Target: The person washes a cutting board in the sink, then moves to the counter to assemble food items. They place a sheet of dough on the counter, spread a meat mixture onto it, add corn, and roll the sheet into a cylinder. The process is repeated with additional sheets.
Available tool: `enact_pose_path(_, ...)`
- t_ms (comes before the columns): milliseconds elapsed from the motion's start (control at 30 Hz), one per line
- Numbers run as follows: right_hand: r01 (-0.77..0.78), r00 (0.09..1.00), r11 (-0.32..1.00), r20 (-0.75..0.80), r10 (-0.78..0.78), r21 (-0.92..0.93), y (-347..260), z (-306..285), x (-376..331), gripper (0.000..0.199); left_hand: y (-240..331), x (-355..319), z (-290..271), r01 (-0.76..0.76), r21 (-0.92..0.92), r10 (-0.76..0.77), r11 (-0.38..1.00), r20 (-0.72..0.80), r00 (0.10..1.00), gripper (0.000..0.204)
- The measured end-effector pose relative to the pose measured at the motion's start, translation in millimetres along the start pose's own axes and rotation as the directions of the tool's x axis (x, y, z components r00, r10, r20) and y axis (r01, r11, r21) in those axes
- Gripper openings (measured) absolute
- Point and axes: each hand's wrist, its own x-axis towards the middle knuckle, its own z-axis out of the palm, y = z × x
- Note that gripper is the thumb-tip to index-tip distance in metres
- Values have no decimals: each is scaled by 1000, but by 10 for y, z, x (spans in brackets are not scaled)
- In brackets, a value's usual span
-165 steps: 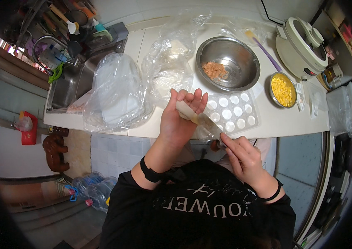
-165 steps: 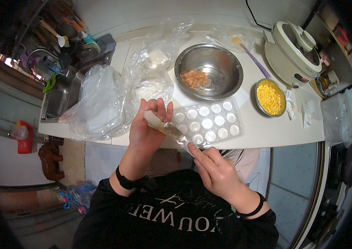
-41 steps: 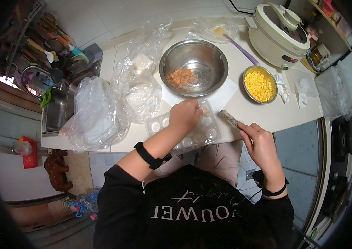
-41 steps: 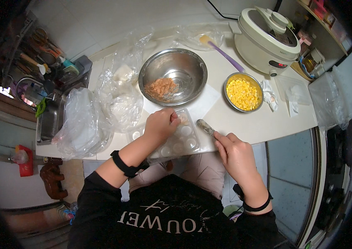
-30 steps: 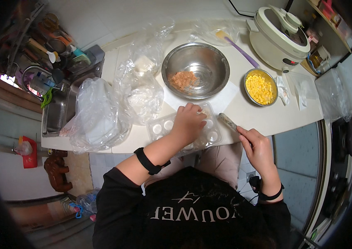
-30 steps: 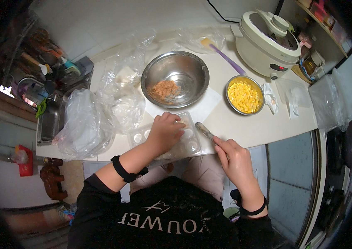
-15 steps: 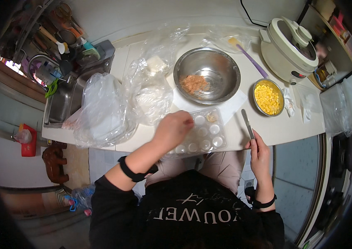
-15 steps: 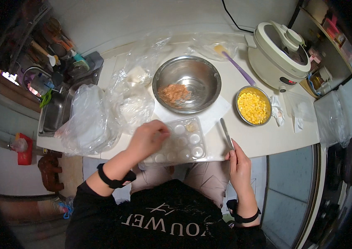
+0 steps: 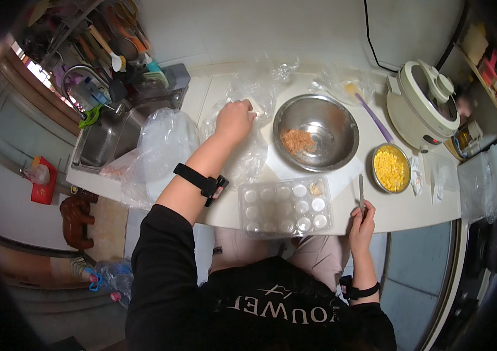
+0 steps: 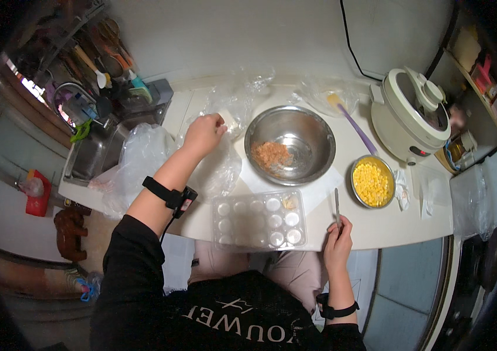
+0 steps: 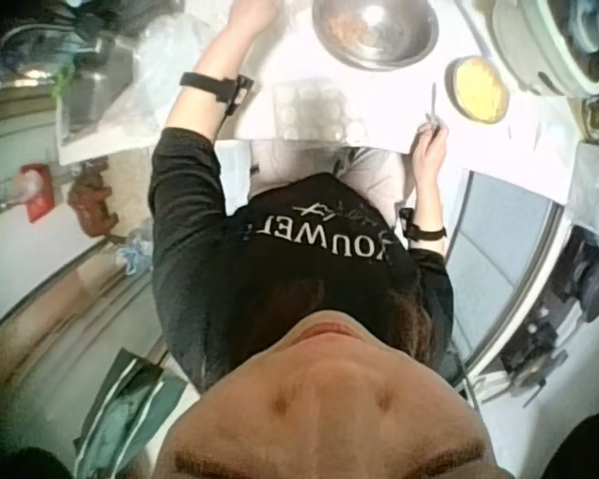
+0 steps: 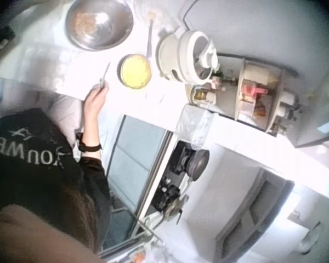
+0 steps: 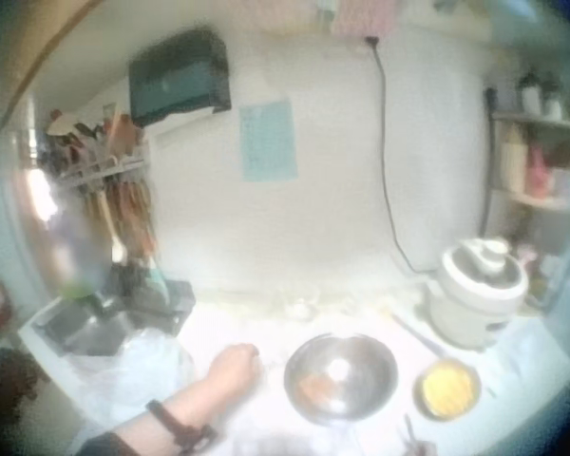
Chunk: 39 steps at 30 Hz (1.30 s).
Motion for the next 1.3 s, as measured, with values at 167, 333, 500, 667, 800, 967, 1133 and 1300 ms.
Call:
enact_pose_path(167, -13, 997, 999, -77, 16, 45, 75, 107, 62, 29, -88, 653, -171, -4, -66, -5, 998, -126, 992, 25)
enact_pose_path(333, -12, 991, 999, -134, 19, 53, 92, 166, 81, 32, -157, 1207, -82, -133, 44, 134, 990, -26, 991, 33)
enact_pose_path(500, -16, 986, 998, -165, 7, -54, 107, 202, 40, 33, 85, 1317, 214, -614, 273, 624, 741, 56, 779, 38)
enact_pose_path(667, 47, 983, 994, -171, -64, -98, 129, 213, 19, 31, 119, 1284, 223, -753, 419, 693, 507, 321, 645, 23)
enact_pose_path(800, 92, 974, 989, -197, -113, -114, 149, 228, 34, 31, -75, 1198, -19, -763, 367, 666, 532, 375, 645, 16)
enact_pose_path(967, 116, 970, 986, -200, -138, -118, 132, 231, 45, 31, -214, 915, -409, -843, 328, 832, 426, 224, 507, 12)
enact_pose_path(1133, 141, 964, 982, -209, -165, -129, 101, 227, 52, 32, -248, 514, -748, -614, 327, 620, 718, 101, 778, 6)
enact_pose_path(1300, 109, 972, 990, -197, -124, -84, 97, 222, 46, 32, -300, 460, -1156, -201, 35, 202, 979, -23, 979, 20)
